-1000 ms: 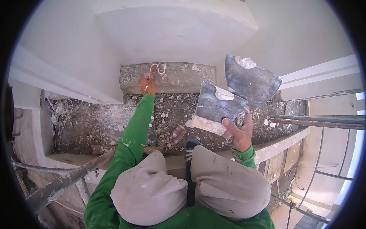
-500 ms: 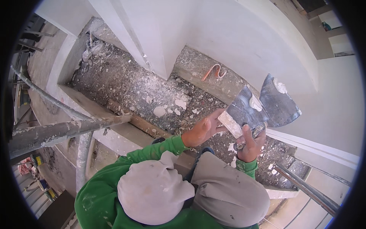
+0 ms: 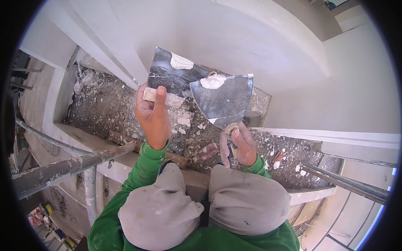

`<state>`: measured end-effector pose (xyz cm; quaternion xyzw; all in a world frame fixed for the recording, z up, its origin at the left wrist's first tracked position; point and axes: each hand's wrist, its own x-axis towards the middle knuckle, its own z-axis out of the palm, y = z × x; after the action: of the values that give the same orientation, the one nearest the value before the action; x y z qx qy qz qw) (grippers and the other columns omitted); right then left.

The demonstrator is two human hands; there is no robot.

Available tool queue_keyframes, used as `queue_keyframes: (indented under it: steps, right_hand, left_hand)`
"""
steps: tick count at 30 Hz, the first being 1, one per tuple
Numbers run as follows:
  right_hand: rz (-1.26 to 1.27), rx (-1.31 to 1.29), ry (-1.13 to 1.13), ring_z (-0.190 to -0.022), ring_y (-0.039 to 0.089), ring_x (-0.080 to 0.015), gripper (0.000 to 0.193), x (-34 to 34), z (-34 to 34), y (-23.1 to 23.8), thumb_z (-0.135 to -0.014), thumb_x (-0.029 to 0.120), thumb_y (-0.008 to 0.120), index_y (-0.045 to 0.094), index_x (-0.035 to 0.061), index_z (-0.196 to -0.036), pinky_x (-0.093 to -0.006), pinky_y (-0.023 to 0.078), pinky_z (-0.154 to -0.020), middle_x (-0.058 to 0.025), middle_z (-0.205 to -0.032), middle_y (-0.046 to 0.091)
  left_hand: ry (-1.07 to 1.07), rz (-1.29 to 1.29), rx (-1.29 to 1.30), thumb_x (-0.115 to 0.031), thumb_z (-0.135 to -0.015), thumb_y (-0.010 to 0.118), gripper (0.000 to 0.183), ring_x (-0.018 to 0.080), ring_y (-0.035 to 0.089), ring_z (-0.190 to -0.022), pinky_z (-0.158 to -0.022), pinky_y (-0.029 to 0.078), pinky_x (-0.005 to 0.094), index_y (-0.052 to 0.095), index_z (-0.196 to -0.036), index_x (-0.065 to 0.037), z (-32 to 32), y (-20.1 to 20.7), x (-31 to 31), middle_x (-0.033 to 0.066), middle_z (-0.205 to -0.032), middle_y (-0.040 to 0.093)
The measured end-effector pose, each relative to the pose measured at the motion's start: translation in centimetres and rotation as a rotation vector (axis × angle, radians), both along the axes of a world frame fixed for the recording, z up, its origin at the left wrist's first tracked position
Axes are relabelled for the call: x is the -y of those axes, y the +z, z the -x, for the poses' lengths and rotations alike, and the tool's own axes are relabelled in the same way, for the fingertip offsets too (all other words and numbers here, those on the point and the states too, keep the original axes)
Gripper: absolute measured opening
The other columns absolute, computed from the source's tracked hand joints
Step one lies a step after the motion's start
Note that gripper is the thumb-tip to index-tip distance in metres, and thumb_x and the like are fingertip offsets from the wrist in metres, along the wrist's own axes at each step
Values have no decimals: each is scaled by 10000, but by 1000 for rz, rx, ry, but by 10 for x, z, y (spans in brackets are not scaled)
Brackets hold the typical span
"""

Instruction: The person applies white plaster to a wall corner using a trowel and a smaller orange tool. They scoop plaster from a hawk and smooth the surface on the wall.

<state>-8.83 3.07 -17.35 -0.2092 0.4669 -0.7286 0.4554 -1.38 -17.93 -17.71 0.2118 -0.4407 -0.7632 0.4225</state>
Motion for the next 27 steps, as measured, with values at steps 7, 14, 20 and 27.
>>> queue_keyframes:
  steps: [7,14,20,27]
  right_hand:
    - [-218,-29,36,-408,479,-180,345,-25,7,21,-1024,280,355,314,82,-1303,-265,439,-372,-105,-680,487]
    - [-162,-263,-96,-458,514,-157,331,-49,20,18,-1014,250,395,350,53,-1276,-243,420,-392,-106,-701,521]
    - [-181,-60,-22,-411,491,-168,365,-36,6,6,-1020,252,370,330,57,-1325,-252,404,-346,-117,-693,517]
    - [-234,-155,-99,-417,494,-161,328,-38,28,48,-1014,268,399,412,14,-1222,-246,407,-366,-105,-712,525]
  left_hand:
    - [-481,942,380,-102,-949,516,223,238,591,-608,-560,445,335,568,-1138,3,-17,-35,26,155,-737,615]
    - [-457,-2,212,-216,-980,518,275,111,588,-704,-600,478,253,487,-1163,-13,-31,-74,1,55,-858,609]
    - [-189,-34,-34,-188,-1001,458,274,169,550,-1030,-847,487,332,438,-1214,-16,-6,-29,-17,128,-1153,535]
    - [-784,954,407,-98,-972,446,244,336,641,-800,-692,469,365,500,-1199,-28,-38,-87,-8,203,-910,624]
